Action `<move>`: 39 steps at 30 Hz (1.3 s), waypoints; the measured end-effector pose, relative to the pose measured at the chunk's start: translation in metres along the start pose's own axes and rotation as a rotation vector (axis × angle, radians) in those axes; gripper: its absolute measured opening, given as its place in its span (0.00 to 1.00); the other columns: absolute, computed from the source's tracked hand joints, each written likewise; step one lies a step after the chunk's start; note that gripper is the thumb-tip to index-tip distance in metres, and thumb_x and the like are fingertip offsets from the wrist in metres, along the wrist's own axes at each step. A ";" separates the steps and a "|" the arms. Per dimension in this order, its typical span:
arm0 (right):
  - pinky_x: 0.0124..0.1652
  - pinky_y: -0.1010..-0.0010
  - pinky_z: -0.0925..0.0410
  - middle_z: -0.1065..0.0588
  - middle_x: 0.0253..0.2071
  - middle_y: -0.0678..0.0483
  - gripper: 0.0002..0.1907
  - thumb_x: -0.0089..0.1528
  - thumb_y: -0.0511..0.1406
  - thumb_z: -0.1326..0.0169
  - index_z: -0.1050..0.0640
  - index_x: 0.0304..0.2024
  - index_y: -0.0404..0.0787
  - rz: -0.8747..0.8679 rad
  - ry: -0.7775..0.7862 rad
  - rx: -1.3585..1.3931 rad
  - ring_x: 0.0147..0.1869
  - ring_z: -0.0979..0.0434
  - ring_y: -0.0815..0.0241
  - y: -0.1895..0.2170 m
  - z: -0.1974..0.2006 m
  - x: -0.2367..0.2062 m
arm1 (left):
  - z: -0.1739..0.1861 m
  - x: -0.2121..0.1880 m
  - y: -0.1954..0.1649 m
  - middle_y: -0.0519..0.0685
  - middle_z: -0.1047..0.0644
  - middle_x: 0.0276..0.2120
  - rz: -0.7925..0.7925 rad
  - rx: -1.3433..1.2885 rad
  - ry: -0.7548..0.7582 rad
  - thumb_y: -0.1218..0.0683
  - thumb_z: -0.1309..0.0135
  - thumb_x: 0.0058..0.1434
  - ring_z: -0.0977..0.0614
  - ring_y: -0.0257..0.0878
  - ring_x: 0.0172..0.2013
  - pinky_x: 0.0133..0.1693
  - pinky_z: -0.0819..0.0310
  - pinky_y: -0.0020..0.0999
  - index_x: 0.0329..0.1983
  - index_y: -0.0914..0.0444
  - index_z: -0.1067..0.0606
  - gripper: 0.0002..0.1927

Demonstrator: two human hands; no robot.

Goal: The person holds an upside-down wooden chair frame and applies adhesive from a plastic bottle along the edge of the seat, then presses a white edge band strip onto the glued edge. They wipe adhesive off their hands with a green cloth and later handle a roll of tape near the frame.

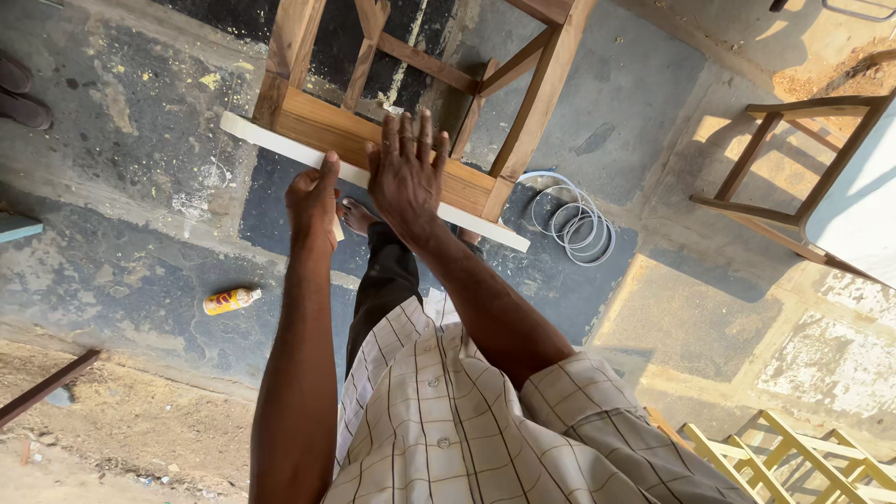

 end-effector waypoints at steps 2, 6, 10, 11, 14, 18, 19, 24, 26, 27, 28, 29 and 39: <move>0.74 0.41 0.69 0.44 0.77 0.41 0.33 0.73 0.51 0.72 0.40 0.74 0.39 0.002 -0.079 -0.029 0.83 0.61 0.40 -0.032 0.007 -0.013 | -0.001 -0.001 -0.004 0.49 0.25 0.28 -0.010 -0.025 0.006 0.35 0.33 0.55 0.26 0.33 0.25 0.23 0.30 0.27 0.43 0.68 0.23 0.32; 0.74 0.40 0.69 0.41 0.75 0.39 0.31 0.74 0.48 0.65 0.36 0.72 0.37 -0.007 -0.180 -0.049 0.84 0.59 0.39 -0.102 0.002 -0.052 | -0.003 0.002 -0.006 0.50 0.25 0.29 -0.052 -0.008 0.001 0.33 0.34 0.54 0.26 0.34 0.25 0.22 0.31 0.27 0.46 0.71 0.24 0.37; 0.73 0.38 0.68 0.41 0.75 0.36 0.32 0.73 0.48 0.61 0.36 0.73 0.36 -0.005 -0.217 -0.085 0.83 0.59 0.35 -0.160 -0.001 -0.075 | -0.011 -0.001 -0.015 0.49 0.24 0.30 -0.077 -0.051 0.019 0.33 0.35 0.56 0.26 0.34 0.27 0.23 0.31 0.27 0.47 0.72 0.22 0.37; 0.73 0.38 0.68 0.42 0.75 0.36 0.32 0.73 0.48 0.60 0.36 0.73 0.35 0.011 -0.215 -0.106 0.83 0.59 0.35 -0.167 0.001 -0.078 | -0.011 -0.004 -0.017 0.48 0.24 0.30 -0.096 -0.056 0.022 0.33 0.35 0.56 0.25 0.33 0.28 0.24 0.30 0.27 0.48 0.72 0.22 0.38; 0.69 0.40 0.64 0.37 0.72 0.34 0.30 0.70 0.47 0.55 0.32 0.67 0.34 0.034 -0.274 -0.194 0.79 0.54 0.33 -0.176 0.027 -0.081 | -0.003 -0.035 -0.034 0.45 0.23 0.33 -0.214 -0.101 0.061 0.37 0.36 0.58 0.25 0.31 0.28 0.24 0.31 0.28 0.63 0.70 0.30 0.41; 0.60 0.61 0.35 0.24 0.55 0.46 0.22 0.68 0.40 0.46 0.25 0.61 0.35 -0.059 -0.056 0.648 0.61 0.27 0.55 -0.163 0.038 -0.070 | 0.018 -0.132 -0.075 0.53 0.24 0.35 -0.669 -0.092 0.243 0.56 0.47 0.62 0.25 0.34 0.28 0.30 0.26 0.28 0.81 0.66 0.66 0.53; 0.55 0.66 0.30 0.21 0.49 0.49 0.22 0.66 0.39 0.44 0.25 0.61 0.35 -0.126 0.078 0.936 0.54 0.22 0.61 -0.154 0.033 -0.069 | 0.021 -0.155 -0.085 0.54 0.24 0.40 -0.764 -0.091 0.255 0.57 0.46 0.65 0.24 0.35 0.33 0.35 0.24 0.30 0.81 0.67 0.66 0.52; 0.50 0.73 0.31 0.26 0.44 0.56 0.24 0.66 0.38 0.39 0.25 0.60 0.30 0.184 0.348 1.262 0.49 0.26 0.66 -0.037 0.057 -0.070 | 0.037 -0.249 -0.131 0.79 0.39 0.63 -1.361 0.193 0.023 0.64 0.46 0.60 0.22 0.60 0.54 0.52 0.24 0.46 0.78 0.68 0.61 0.49; 0.49 0.72 0.32 0.27 0.43 0.56 0.26 0.66 0.40 0.39 0.25 0.60 0.30 0.193 0.394 1.286 0.48 0.27 0.65 -0.006 0.065 -0.071 | 0.041 -0.244 -0.132 0.74 0.32 0.62 -1.282 0.193 0.059 0.63 0.46 0.61 0.18 0.50 0.46 0.54 0.27 0.49 0.78 0.70 0.59 0.48; 0.47 0.72 0.33 0.26 0.43 0.56 0.26 0.66 0.41 0.40 0.25 0.61 0.31 0.152 0.402 1.288 0.46 0.27 0.64 0.002 0.068 -0.067 | 0.040 -0.241 -0.133 0.71 0.28 0.62 -1.249 0.190 0.083 0.62 0.46 0.61 0.17 0.46 0.43 0.55 0.29 0.50 0.79 0.70 0.59 0.48; 0.45 0.72 0.33 0.26 0.42 0.55 0.27 0.66 0.42 0.40 0.25 0.61 0.32 0.107 0.411 1.289 0.45 0.28 0.63 0.008 0.070 -0.065 | 0.037 -0.237 -0.131 0.67 0.26 0.56 -1.226 0.281 0.073 0.62 0.45 0.61 0.18 0.48 0.43 0.53 0.28 0.50 0.79 0.70 0.57 0.48; 0.45 0.73 0.32 0.24 0.43 0.55 0.26 0.65 0.43 0.41 0.25 0.60 0.33 0.113 0.489 1.229 0.46 0.26 0.65 0.020 0.068 -0.067 | 0.035 -0.232 -0.127 0.63 0.23 0.51 -1.198 0.373 0.059 0.61 0.44 0.61 0.19 0.51 0.43 0.52 0.27 0.50 0.78 0.70 0.56 0.47; 0.32 0.72 0.32 0.23 0.30 0.53 0.20 0.65 0.43 0.43 0.22 0.52 0.35 0.160 0.744 0.649 0.31 0.27 0.67 0.080 -0.003 -0.073 | 0.160 -0.209 -0.128 0.61 0.19 0.50 -1.139 0.287 -0.326 0.50 0.47 0.72 0.15 0.52 0.51 0.54 0.18 0.43 0.76 0.64 0.41 0.32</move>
Point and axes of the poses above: each hand's wrist, its own x-axis towards the middle knuckle, its own z-axis out of the back of the hand, y = z × x, the point moved 10 cm from there along x, towards the middle knuckle
